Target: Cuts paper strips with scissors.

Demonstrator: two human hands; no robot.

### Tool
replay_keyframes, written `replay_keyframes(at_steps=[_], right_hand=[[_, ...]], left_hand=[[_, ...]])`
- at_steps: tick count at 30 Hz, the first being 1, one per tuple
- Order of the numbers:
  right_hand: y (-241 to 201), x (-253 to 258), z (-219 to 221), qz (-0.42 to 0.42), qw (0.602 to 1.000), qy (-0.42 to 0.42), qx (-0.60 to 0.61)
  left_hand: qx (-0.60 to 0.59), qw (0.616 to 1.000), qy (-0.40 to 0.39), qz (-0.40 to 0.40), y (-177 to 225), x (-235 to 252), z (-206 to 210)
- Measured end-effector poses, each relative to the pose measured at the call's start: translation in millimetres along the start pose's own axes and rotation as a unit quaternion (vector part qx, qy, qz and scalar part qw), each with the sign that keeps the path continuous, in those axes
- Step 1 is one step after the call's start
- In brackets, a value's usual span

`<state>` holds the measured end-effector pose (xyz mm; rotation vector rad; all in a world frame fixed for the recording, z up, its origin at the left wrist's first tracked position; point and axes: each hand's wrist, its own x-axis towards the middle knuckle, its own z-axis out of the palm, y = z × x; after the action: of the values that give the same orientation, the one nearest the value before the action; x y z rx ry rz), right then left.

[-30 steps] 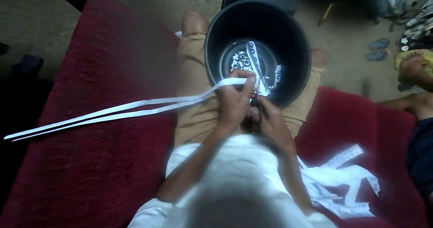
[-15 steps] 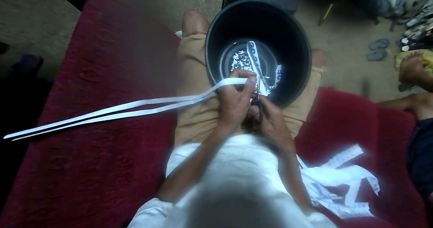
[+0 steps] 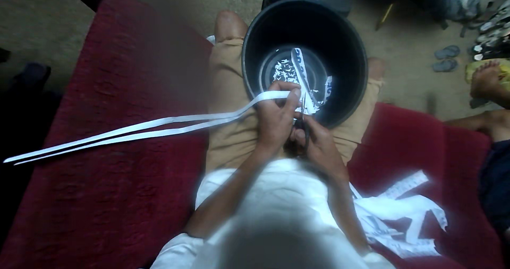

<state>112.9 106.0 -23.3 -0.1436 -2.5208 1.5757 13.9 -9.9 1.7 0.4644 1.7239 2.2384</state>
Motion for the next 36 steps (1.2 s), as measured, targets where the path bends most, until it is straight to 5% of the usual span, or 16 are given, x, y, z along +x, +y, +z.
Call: replay_keyframes(at_steps=[36], right_hand=[[-0.3,6.7,0.8,-0.028,0.999,0.021,-0.024]], left_hand=[[0.004,1.0,-0.007,-0.005,0.1,-0.5,2.2]])
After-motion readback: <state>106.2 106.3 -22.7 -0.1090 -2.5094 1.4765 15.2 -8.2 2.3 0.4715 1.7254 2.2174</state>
